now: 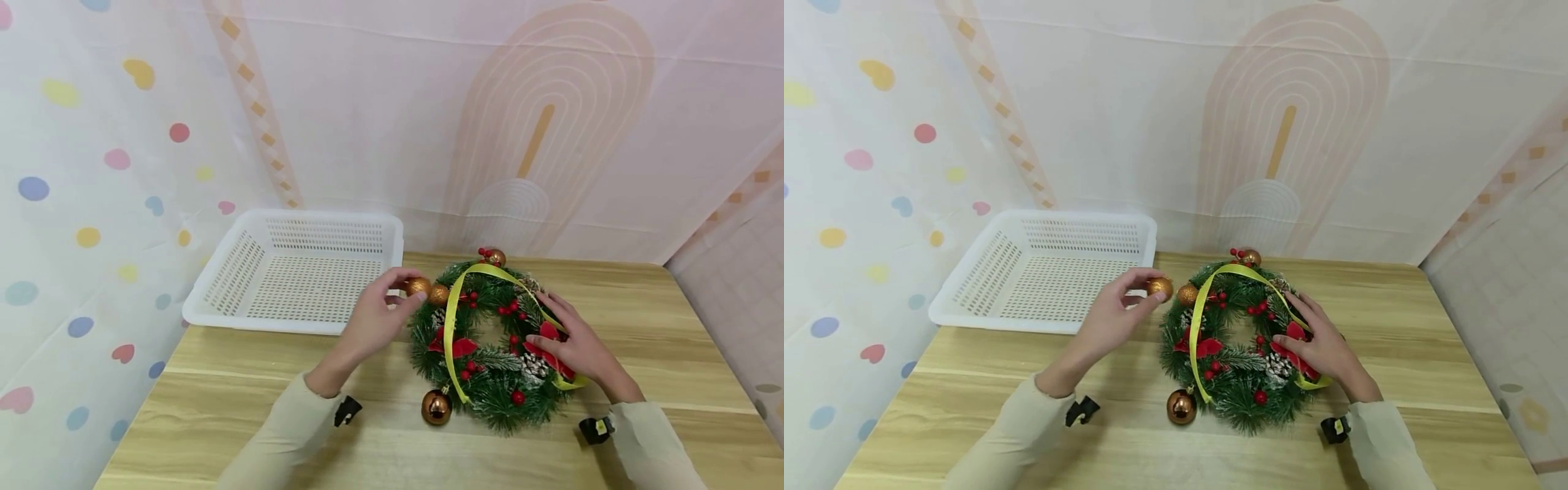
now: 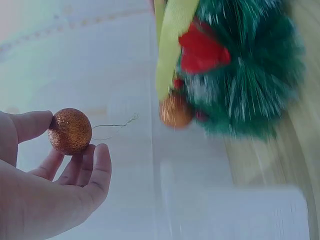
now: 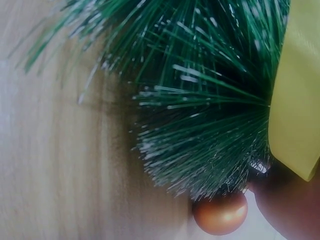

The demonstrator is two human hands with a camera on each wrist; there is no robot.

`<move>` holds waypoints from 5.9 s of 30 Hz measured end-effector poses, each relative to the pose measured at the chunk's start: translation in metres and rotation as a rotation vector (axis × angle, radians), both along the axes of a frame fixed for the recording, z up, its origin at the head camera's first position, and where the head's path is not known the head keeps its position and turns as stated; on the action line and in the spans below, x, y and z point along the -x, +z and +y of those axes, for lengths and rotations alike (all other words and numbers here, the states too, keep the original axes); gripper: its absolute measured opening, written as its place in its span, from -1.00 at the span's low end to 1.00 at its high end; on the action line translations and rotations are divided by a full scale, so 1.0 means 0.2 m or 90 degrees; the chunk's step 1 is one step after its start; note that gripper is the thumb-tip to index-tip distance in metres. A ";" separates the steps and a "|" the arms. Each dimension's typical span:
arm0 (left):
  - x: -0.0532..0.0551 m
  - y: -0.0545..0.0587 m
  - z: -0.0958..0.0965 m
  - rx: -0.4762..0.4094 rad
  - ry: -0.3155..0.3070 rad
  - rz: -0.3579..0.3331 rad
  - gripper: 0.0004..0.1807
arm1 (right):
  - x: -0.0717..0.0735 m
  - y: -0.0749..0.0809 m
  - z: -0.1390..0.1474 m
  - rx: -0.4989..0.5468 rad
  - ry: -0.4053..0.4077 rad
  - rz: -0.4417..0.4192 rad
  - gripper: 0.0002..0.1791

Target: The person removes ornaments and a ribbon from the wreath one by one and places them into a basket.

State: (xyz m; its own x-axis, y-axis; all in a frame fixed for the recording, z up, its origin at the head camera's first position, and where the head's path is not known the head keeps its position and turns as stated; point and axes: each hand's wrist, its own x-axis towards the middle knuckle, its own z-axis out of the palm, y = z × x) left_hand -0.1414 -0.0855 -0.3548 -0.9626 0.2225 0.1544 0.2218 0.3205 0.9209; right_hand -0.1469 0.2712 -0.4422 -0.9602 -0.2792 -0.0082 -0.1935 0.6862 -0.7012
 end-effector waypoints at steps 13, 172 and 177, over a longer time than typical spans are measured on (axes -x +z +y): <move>0.04 -0.02 -0.34 0.033 0.109 0.014 -0.64 | 0.02 -0.02 0.00 0.005 0.001 -0.008 -0.04; -0.31 -0.39 0.01 0.108 -0.225 -0.136 -0.50 | 0.03 -0.02 -0.01 -0.002 -0.025 -0.018 -0.04; -0.31 -0.38 0.01 0.099 -0.235 -0.133 -0.48 | 0.03 -0.01 -0.01 -0.003 -0.023 -0.017 -0.04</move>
State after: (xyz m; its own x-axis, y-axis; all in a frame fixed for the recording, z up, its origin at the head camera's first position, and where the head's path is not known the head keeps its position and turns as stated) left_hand -0.0803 -0.0832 -0.4304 -0.8218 0.5614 -0.0968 0.1615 0.3924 0.9055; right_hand -0.1528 0.2698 -0.4452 -0.9691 -0.2444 -0.0347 -0.1503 0.6956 -0.7026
